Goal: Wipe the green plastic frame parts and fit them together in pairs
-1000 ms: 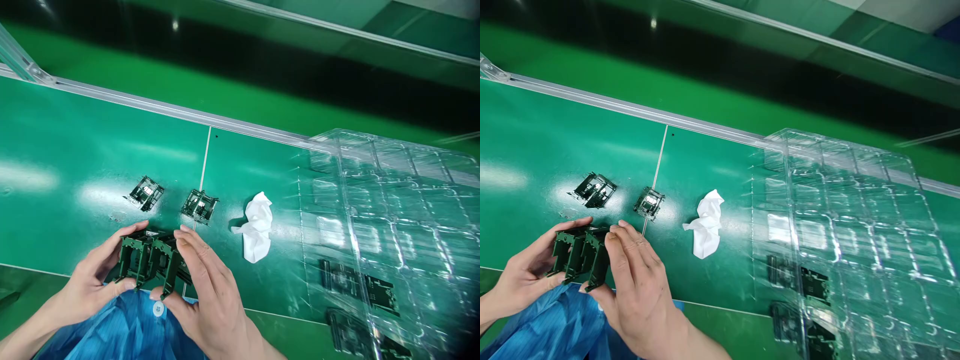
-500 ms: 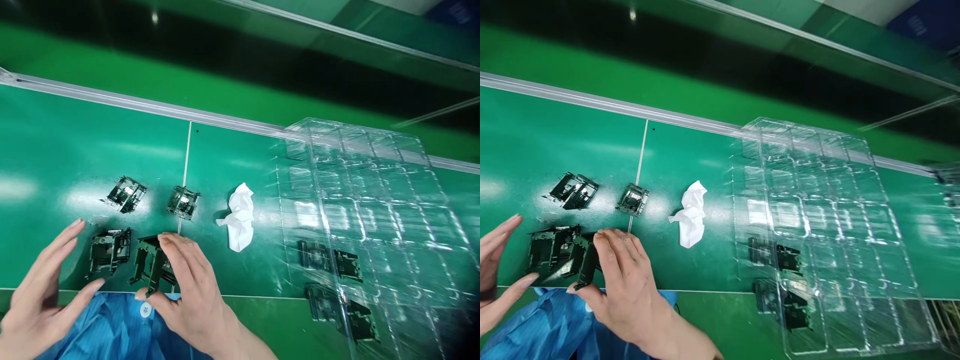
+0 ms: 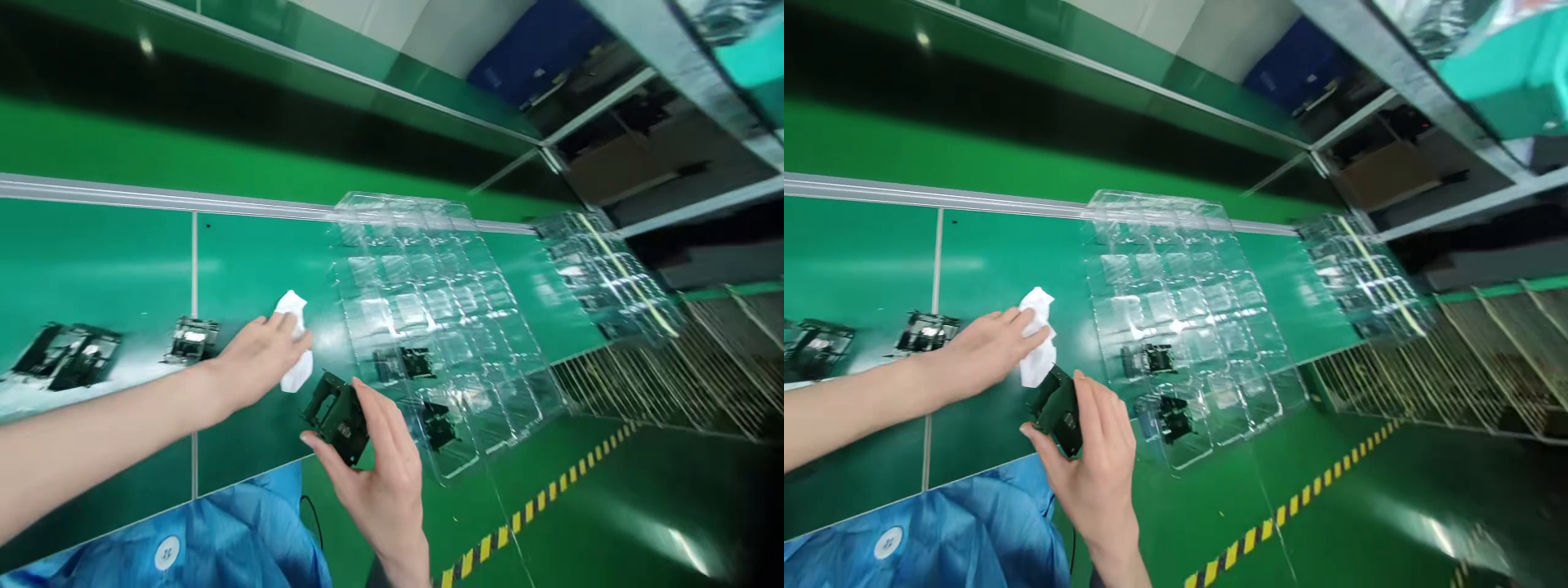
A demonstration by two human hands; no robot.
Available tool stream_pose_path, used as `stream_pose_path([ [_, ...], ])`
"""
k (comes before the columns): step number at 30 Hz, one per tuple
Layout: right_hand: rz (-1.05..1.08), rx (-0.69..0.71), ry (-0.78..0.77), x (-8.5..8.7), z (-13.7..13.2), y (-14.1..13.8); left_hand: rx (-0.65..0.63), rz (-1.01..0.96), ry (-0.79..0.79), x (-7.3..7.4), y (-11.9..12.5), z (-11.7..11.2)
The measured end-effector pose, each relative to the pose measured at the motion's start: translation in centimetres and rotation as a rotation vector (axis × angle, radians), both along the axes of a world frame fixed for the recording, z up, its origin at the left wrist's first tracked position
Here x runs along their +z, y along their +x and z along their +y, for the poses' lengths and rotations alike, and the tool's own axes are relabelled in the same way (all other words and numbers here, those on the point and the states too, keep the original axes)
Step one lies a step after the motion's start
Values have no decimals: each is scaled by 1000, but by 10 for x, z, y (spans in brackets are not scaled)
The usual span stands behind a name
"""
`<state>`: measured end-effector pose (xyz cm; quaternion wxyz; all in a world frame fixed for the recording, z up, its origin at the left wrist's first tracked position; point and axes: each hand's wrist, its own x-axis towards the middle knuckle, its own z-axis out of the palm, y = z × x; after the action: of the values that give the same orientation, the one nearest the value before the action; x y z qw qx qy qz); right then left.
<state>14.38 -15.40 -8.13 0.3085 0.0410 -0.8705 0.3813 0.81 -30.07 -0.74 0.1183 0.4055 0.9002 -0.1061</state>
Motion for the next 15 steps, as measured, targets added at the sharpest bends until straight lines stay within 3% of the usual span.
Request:
stream_pose_path([
  [3, -30, -61, -40, -9, 0, 12, 85, -130, -45, -10, -7, 6],
  [5, -33, -83, -60, -14, -3, 16, 153, -195, 50, -1, -1, 0],
  [8, -19, -70, -73, -16, -7, 13, 391, -466, 326, 20, 19, -11],
  [10, 9, -42, -80, -13, -13, 9, 493, -647, 441, 24, 34, -18],
  [12, 45, -22, -61, -8, -22, 4, 552, -745, 497, 16, 47, -27],
  [15, 128, -79, -20, -5, -42, -2, 636, -708, 534, -12, 51, -43],
])
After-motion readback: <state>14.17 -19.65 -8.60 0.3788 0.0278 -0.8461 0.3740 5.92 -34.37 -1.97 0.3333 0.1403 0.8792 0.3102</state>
